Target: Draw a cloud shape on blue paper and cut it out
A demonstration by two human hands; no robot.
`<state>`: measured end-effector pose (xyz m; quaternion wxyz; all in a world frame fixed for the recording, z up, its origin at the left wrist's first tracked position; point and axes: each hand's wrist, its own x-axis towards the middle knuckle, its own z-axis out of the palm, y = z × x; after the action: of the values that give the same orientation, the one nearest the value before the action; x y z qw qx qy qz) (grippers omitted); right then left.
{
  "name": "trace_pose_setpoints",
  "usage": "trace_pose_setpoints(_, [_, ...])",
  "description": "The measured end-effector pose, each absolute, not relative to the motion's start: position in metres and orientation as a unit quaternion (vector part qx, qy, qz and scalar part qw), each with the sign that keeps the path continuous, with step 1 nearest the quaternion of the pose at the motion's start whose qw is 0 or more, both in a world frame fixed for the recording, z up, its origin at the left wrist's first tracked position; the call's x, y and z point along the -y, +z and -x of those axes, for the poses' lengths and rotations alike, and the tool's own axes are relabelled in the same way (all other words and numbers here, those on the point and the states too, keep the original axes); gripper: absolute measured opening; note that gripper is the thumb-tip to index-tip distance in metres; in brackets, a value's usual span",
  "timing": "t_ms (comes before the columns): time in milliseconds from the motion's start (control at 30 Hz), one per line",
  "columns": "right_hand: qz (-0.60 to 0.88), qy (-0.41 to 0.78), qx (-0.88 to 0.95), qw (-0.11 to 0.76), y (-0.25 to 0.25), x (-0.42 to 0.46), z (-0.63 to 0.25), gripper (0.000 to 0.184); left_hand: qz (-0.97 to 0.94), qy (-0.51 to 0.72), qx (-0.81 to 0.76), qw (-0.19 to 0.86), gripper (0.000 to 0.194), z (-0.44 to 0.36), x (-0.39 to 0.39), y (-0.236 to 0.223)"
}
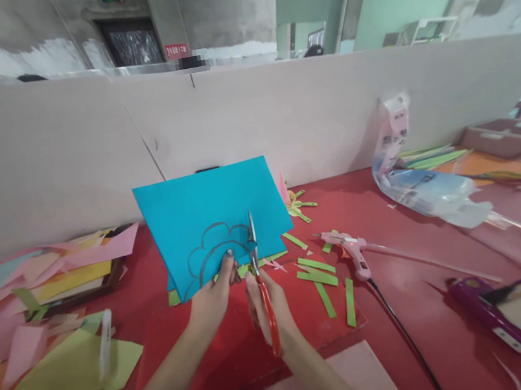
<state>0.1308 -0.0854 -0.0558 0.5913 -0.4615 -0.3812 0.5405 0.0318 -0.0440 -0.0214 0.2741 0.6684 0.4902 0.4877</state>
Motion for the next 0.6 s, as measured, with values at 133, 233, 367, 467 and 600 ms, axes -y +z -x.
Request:
trace_pose_setpoints(133, [0.462, 0.54, 0.391, 0.585, -0.058, 0.086, -0.131, 0.044, -0.653, 0.472, -0.502, 0.316, 0.036, -0.032, 0.044, -0.017])
trace_pose_setpoints(233, [0.461, 0.54, 0.387, 0.588, -0.06, 0.085, -0.131, 0.043, -0.636, 0.505, -0.473, 0.341, 0.034, -0.034, 0.044, -0.01])
trace_pose_setpoints(367, [0.465, 0.554, 0.375, 0.581, -0.063, 0.084, -0.13, 0.041, -0.631, 0.528, -0.441, 0.36, 0.033, -0.033, 0.044, -0.002])
trace_pose_setpoints(467, [0.469, 0.559, 0.37, 0.575, -0.062, 0.085, -0.13, 0.042, -0.636, 0.523, -0.44, 0.36, 0.035, -0.03, 0.043, 0.001])
trace_pose_setpoints(600, [0.472, 0.546, 0.387, 0.574, -0.062, 0.086, -0.13, 0.042, -0.645, 0.531, -0.427, 0.347, 0.034, -0.027, 0.041, 0.004])
